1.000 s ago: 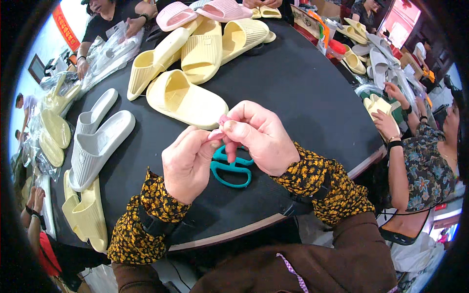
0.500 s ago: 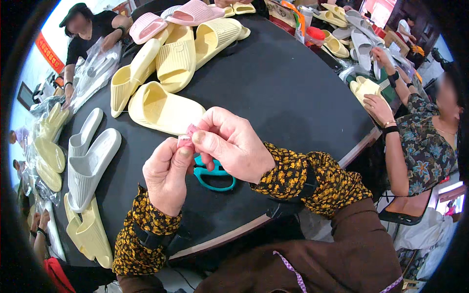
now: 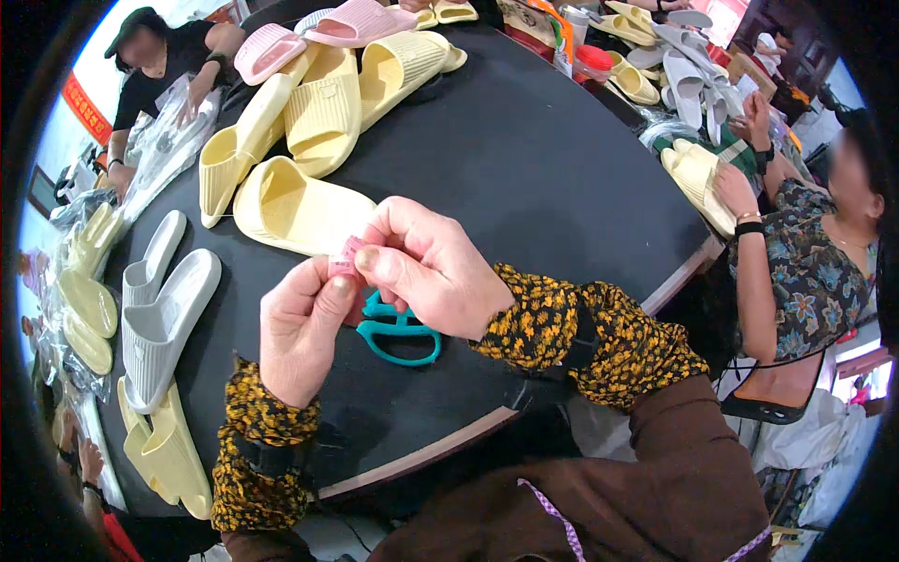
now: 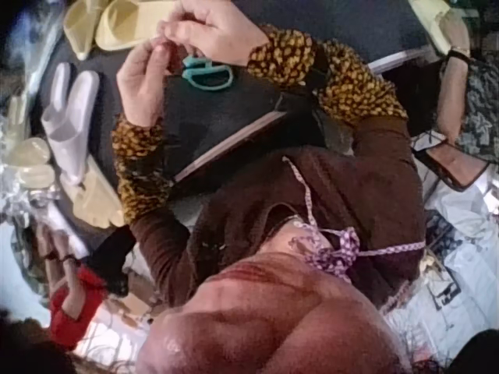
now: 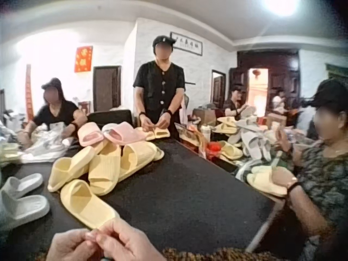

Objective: Trimming excess material or loose threads from rubber sliders/sandals using scissors.

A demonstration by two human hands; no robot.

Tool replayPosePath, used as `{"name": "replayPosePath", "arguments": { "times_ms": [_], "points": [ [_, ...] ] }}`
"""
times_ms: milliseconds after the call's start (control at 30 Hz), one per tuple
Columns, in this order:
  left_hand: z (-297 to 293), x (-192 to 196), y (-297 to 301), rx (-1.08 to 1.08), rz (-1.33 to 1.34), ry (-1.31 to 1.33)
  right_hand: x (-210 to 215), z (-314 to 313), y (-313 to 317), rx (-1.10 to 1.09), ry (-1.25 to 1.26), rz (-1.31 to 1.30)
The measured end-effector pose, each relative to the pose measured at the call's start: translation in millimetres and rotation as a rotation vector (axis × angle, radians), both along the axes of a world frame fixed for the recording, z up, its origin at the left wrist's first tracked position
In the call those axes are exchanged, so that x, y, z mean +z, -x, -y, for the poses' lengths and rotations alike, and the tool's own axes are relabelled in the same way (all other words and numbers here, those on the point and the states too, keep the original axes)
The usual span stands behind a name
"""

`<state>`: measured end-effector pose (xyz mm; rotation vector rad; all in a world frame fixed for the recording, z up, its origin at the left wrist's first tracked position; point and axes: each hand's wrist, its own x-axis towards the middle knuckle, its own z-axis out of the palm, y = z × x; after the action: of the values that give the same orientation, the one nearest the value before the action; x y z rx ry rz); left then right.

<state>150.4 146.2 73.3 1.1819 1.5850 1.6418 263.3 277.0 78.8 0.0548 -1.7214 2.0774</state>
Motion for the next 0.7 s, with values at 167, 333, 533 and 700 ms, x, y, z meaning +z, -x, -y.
{"name": "replayPosePath", "arguments": {
  "times_ms": [167,333,533,700],
  "points": [
    [-11,9,-4,0.183,-0.659,-0.044,-4,-9,2,-0.058,-0.176,0.021],
    [-5,9,-6,0.208,-0.819,-0.120,1,-10,-1,0.005,-0.207,0.073],
    [12,21,-23,0.264,-0.879,-0.126,8,4,-7,-0.041,-0.323,0.005],
    [40,33,-46,0.320,-0.775,-0.174,30,37,-26,0.097,0.123,0.123]
  ]
}}
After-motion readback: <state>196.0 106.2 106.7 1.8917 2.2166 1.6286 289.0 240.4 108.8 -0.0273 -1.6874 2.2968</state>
